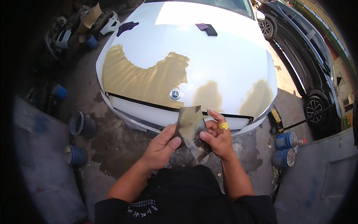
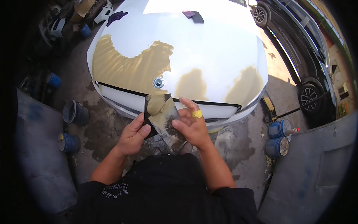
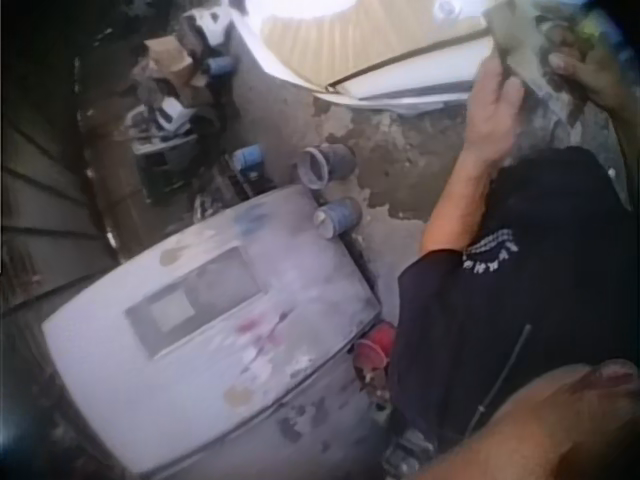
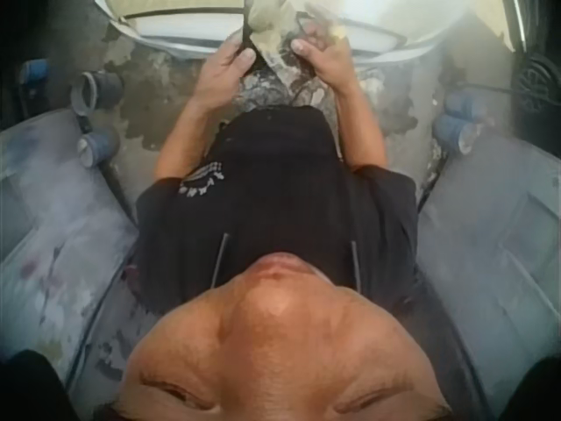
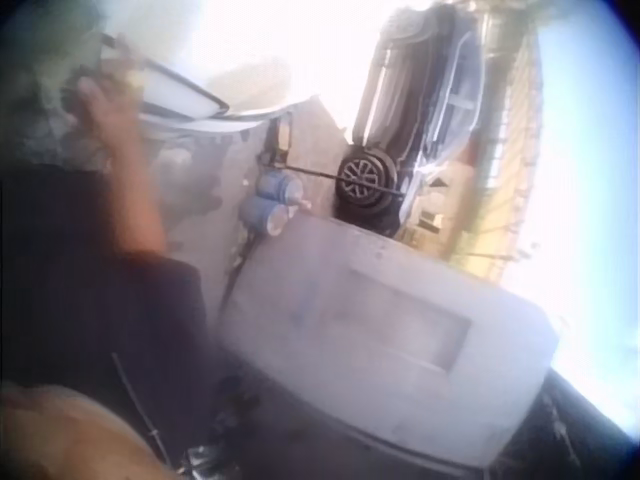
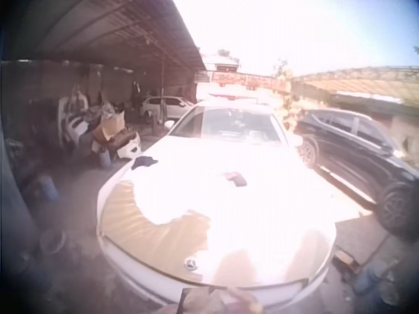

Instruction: The person applies beige body filler to the hood of a white Mercedes-Benz using a metal spreader, smoothing the surface in repeated strokes. The person periodically scrapes excess filler back onto the spreader and continues spreading across the hood.

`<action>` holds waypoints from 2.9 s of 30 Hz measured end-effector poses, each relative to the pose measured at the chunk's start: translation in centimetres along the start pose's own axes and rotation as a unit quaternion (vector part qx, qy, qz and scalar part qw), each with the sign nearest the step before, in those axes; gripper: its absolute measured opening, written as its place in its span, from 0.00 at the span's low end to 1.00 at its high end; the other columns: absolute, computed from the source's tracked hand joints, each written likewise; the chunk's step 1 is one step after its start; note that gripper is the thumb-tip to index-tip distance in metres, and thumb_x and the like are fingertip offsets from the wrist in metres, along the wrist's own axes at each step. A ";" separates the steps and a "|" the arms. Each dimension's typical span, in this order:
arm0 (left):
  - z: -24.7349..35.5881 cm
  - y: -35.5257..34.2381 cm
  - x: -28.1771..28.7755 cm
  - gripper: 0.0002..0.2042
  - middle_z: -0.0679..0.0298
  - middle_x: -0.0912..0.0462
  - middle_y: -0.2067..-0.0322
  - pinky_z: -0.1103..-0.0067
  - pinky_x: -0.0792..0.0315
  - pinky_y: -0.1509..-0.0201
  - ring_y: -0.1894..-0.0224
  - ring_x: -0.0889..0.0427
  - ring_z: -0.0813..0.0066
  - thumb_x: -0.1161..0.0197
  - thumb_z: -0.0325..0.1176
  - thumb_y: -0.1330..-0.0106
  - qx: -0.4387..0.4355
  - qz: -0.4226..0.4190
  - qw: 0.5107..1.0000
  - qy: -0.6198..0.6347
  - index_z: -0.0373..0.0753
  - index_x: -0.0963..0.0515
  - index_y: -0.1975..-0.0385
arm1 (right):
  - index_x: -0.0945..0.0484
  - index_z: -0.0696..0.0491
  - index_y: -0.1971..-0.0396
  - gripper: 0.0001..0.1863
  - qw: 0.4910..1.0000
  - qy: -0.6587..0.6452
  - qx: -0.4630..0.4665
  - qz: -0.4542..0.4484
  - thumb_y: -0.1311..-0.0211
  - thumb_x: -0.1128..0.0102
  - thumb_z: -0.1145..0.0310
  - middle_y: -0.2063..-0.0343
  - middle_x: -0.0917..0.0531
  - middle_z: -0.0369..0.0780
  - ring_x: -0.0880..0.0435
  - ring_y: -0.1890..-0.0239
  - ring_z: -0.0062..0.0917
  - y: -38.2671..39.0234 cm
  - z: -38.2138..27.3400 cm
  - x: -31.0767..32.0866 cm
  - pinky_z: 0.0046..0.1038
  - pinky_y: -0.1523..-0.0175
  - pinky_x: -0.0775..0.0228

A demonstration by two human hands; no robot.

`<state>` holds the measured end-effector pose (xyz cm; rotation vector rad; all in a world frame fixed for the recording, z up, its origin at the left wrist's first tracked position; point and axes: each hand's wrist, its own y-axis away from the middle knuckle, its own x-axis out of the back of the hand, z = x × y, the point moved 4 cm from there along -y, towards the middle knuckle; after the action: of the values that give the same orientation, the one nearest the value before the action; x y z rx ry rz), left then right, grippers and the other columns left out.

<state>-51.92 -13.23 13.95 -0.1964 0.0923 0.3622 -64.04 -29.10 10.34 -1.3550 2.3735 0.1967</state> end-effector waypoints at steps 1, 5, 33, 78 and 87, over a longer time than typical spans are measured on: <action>0.2 0.5 0.4 0.21 0.57 0.27 0.41 0.76 0.40 0.33 0.39 0.29 0.68 0.52 0.26 0.25 0.004 -0.013 0.999 -0.034 0.30 0.37 0.34 | 0.45 0.56 0.31 0.42 1.000 -0.010 0.008 0.002 0.44 0.34 0.84 0.58 0.21 0.39 0.21 0.52 0.21 0.1 0.0 -0.8 0.24 0.46 0.29; 1.2 1.6 1.7 0.20 0.52 0.25 0.45 0.76 0.34 0.38 0.44 0.24 0.61 0.51 0.25 0.28 -0.060 -0.037 0.974 -0.215 0.32 0.33 0.36 | 0.44 0.56 0.31 0.42 0.998 -0.025 0.048 0.013 0.45 0.34 0.84 0.58 0.20 0.41 0.20 0.52 0.23 0.7 -0.5 -2.7 0.24 0.46 0.28; -3.0 4.3 -2.2 0.16 0.60 0.20 0.50 0.76 0.29 0.40 0.48 0.22 0.77 0.46 0.24 0.29 0.051 0.027 0.975 0.216 0.31 0.33 0.42 | 0.26 0.51 0.43 0.31 0.823 0.520 0.139 -0.182 0.52 0.34 0.80 0.48 0.20 0.43 0.23 0.43 0.39 3.8 -9.1 -0.8 0.37 0.40 0.29; -11.2 -1.0 21.1 0.18 0.56 0.23 0.48 0.70 0.28 0.38 0.46 0.22 0.69 0.48 0.22 0.31 0.082 0.266 0.915 0.292 0.34 0.35 0.42 | 0.33 0.52 0.35 0.30 0.630 0.760 -0.148 0.059 0.39 0.49 0.69 0.44 0.21 0.43 0.31 0.35 0.33 -16.3 3.7 5.4 0.50 0.43 0.41; -12.0 -3.6 21.5 0.17 0.57 0.23 0.48 0.71 0.28 0.39 0.47 0.21 0.69 0.47 0.23 0.30 0.094 0.255 0.918 0.288 0.35 0.35 0.43 | 0.34 0.52 0.34 0.31 0.609 0.778 -0.152 0.040 0.40 0.54 0.74 0.45 0.20 0.40 0.31 0.34 0.33 -21.4 5.0 5.8 0.52 0.45 0.41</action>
<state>-31.28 -11.64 0.17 -0.0786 0.7710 0.8054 -47.13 -43.30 5.00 -1.9574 3.8563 -1.1180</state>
